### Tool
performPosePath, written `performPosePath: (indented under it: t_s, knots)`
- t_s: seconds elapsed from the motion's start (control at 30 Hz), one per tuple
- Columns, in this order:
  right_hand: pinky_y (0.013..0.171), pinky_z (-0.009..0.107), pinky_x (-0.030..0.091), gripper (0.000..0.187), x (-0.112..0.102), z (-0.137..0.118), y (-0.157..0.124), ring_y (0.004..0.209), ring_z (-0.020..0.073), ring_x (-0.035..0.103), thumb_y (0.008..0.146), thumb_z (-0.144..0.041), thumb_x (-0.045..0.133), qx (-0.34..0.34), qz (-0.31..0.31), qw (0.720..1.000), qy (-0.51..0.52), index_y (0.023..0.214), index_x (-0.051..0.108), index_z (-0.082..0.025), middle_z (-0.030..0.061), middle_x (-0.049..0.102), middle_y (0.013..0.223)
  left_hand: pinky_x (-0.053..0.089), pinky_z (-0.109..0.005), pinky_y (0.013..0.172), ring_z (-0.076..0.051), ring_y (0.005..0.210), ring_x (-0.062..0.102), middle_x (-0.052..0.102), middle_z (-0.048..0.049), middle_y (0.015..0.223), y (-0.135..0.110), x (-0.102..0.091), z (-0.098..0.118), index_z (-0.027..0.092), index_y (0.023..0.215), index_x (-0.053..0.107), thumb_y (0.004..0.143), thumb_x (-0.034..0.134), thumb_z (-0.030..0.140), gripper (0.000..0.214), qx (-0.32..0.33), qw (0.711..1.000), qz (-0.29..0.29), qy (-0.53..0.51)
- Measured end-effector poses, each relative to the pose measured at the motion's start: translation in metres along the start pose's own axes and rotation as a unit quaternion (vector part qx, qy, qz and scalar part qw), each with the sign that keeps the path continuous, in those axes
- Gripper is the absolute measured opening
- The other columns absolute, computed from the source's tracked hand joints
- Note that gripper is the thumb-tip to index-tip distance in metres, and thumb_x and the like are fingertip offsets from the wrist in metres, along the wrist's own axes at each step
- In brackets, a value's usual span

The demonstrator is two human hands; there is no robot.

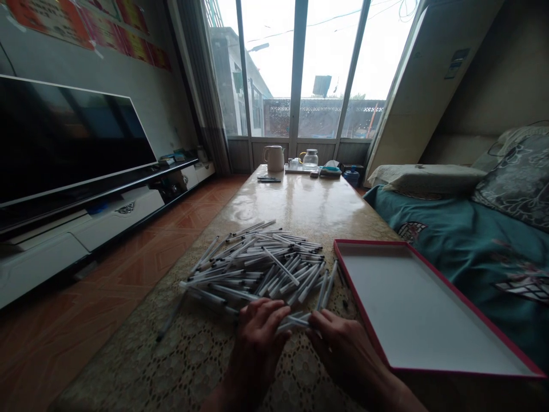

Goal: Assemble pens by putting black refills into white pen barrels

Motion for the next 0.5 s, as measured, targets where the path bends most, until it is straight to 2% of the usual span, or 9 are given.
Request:
performPosePath:
  t_s: [0.1, 0.23, 0.4, 0.5]
  knots:
    - [0.057, 0.021, 0.034, 0.014, 0.003, 0.000, -0.004, 0.065, 0.0131, 0.059, 0.091, -0.024, 0.045, -0.027, -0.017, 0.997, 0.073, 0.082, 0.055, -0.022, -0.0006, 0.062, 0.077, 0.047, -0.034, 0.076, -0.022, 0.085, 0.059, 0.066, -0.0057, 0.088, -0.001, 0.000, 0.004, 0.022, 0.100, 0.063, 0.086, 0.054, 0.021, 0.017, 0.016, 0.998, -0.055, -0.002]
    - [0.056, 0.019, 0.034, 0.022, 0.005, 0.000, -0.004, 0.058, 0.0107, 0.051, 0.091, -0.030, 0.044, -0.044, -0.061, 0.986, 0.147, 0.073, 0.052, -0.021, -0.0029, 0.059, 0.068, 0.043, -0.023, 0.058, -0.015, 0.067, 0.056, 0.059, -0.0029, 0.077, -0.005, 0.005, -0.001, 0.020, 0.082, 0.059, 0.090, 0.048, 0.022, 0.014, 0.015, 0.993, -0.117, -0.023]
    - [0.050, 0.019, 0.026, 0.024, 0.017, -0.004, -0.005, 0.051, 0.0079, 0.042, 0.092, -0.029, 0.042, -0.061, -0.117, 0.979, 0.157, 0.071, 0.052, -0.021, -0.0054, 0.054, 0.060, 0.037, -0.022, 0.055, -0.013, 0.059, 0.054, 0.058, 0.0001, 0.070, -0.012, 0.015, -0.005, 0.020, 0.076, 0.054, 0.090, 0.048, 0.028, 0.017, 0.023, 0.987, -0.142, -0.069]
    - [0.049, 0.020, 0.024, 0.026, 0.029, 0.000, -0.007, 0.050, 0.0076, 0.043, 0.092, -0.030, 0.043, -0.070, -0.083, 0.986, 0.128, 0.069, 0.051, -0.021, -0.0055, 0.055, 0.058, 0.035, -0.022, 0.054, -0.013, 0.057, 0.055, 0.059, 0.0006, 0.067, -0.015, 0.019, -0.009, 0.021, 0.074, 0.053, 0.090, 0.046, 0.029, 0.020, -0.018, 0.981, -0.151, -0.117]
Point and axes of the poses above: each hand's wrist, its own y-axis towards the middle knuckle, its own x-axis out of the palm, z = x × y, the point moved 7 cm from there along y, towards the middle knuckle
